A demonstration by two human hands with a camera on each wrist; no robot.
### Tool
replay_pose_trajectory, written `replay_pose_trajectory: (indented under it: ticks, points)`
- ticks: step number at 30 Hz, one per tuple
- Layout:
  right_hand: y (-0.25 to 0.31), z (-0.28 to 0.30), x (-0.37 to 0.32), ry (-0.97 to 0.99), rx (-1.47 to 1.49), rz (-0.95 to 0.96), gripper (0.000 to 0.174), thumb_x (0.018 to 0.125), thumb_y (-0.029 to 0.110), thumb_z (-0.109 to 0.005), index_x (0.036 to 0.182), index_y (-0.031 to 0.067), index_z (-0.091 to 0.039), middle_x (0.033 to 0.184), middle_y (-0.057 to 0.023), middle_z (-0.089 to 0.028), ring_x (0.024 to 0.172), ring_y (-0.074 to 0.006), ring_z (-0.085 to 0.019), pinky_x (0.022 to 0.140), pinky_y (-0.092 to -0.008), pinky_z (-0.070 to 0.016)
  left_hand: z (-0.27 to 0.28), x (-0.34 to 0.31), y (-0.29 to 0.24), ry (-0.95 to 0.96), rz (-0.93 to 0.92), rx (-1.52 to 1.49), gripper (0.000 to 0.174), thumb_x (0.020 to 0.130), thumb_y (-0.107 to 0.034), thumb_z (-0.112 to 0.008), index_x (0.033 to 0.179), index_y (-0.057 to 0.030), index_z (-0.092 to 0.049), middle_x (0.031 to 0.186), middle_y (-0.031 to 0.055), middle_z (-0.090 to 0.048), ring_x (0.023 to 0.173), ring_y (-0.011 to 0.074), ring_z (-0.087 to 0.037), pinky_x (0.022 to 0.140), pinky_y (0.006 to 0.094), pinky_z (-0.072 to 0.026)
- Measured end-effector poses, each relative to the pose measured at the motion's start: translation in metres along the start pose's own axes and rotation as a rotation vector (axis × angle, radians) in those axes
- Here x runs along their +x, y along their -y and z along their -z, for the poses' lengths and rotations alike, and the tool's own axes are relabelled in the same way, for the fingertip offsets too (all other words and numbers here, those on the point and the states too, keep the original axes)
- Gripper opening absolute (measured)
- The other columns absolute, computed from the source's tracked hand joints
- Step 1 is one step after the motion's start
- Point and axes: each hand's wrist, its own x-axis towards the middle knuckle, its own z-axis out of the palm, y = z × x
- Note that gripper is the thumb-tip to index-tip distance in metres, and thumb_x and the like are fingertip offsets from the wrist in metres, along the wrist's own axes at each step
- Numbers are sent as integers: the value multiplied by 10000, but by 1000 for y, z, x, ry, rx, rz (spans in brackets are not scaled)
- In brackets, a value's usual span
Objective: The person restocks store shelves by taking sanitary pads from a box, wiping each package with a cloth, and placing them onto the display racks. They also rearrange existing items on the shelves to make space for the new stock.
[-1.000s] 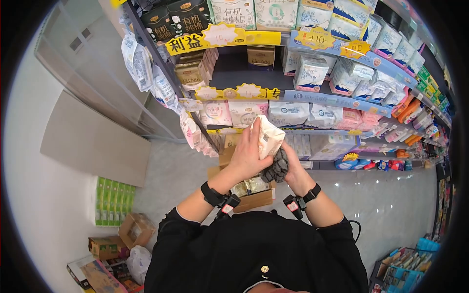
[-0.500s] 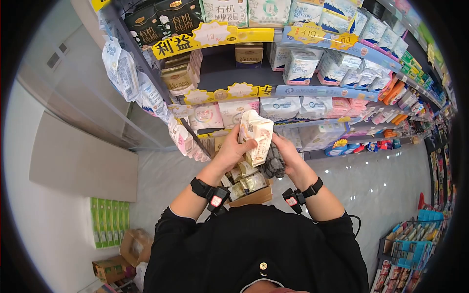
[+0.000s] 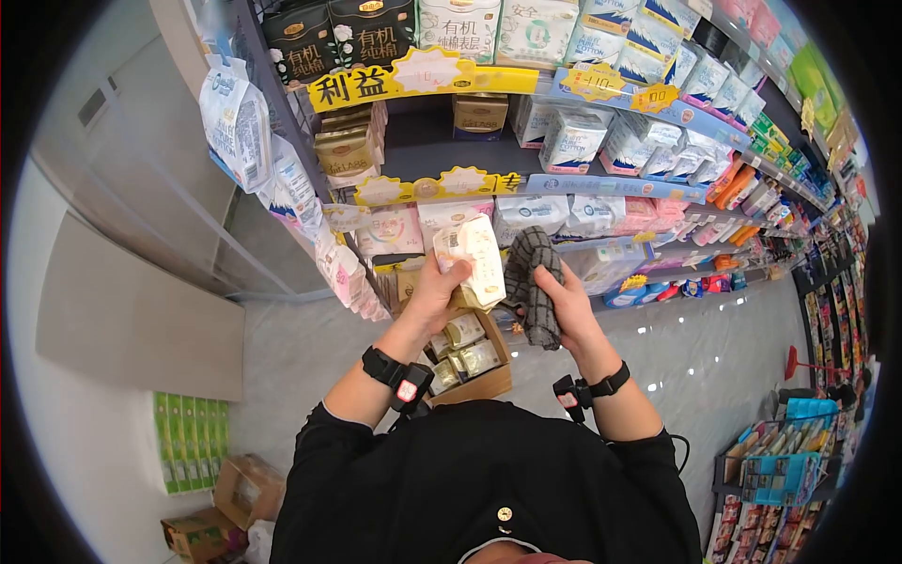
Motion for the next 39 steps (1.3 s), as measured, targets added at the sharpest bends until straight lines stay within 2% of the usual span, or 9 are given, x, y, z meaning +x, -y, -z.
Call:
replay_pose_trajectory:
  ticks: [6,8,13,21,24,33,36,38,39]
  points:
    - [16,-4,-2,31,-136,487,426,904,139,-634,1282,24,-475,1081,-49,-614,948,-151,-611,848,-283,-492,13,-6,4,75,18,-98,448,974,-364,-526,1278,-49,-428,1179,56,-578,1057,148,-593,877,314,-518]
    - [20,-5,7,4,-592,752,587,790,94,-699,1323,24,-466,1294,-143,-490,1183,-242,-482,978,-372,-414,9,-6,10,14,0,32,414,994,-362,-480,1261,-47,-450,1172,54,-583,1050,142,-591,865,307,-516]
    - [21,-46,-8,153,-1065,1094,595,661,122,-794,1217,108,-585,1310,-191,-421,1182,-411,-432,993,-465,-394,-30,-17,-6,-111,-150,204,430,1031,-354,-360,1226,-13,-532,1156,101,-619,1007,201,-633,862,345,-529]
    - [-15,29,-19,354,-848,736,552,704,59,-738,1227,63,-563,1340,-214,-412,1204,-401,-453,1020,-447,-375,-22,-20,-7,-391,-17,-126,448,986,-365,-492,1257,-8,-508,1199,105,-614,1048,213,-625,904,353,-505]
    - [-14,42,-11,-9,-695,889,594,724,65,-720,1276,15,-505,1379,-225,-378,1256,-377,-422,1041,-428,-351,-31,-17,-1,-379,-68,-270,456,975,-345,-519,1289,-15,-481,1257,110,-581,1113,223,-594,942,367,-494]
    - [3,30,11,123,-916,1129,758,610,162,-840,1301,165,-530,1327,-238,-399,1169,-419,-456,982,-457,-416,-65,-13,26,-225,215,-271,415,1012,-344,-419,1330,-80,-462,1284,90,-559,1133,218,-577,942,383,-491]
    - [0,49,15,127,-910,1014,632,698,125,-798,1271,106,-532,1237,-156,-530,1074,-321,-558,917,-379,-468,-60,-16,25,-290,268,-165,423,1005,-330,-452,1335,-65,-446,1284,90,-555,1113,224,-587,924,392,-498]
    - [-13,61,25,127,-212,413,481,816,98,-715,1254,42,-522,1156,-75,-606,992,-200,-602,868,-310,-484,-57,-14,20,-225,34,-109,364,967,-188,-548,1278,-14,-472,1197,97,-602,1080,221,-607,914,387,-519]
    - [-14,62,29,151,-56,421,399,892,81,-636,1263,11,-505,1156,-48,-611,999,-131,-583,862,-283,-479,-57,-15,15,-227,24,-114,364,967,-188,-548,1278,-14,-472,1197,97,-602,1080,221,-607,914,387,-519]
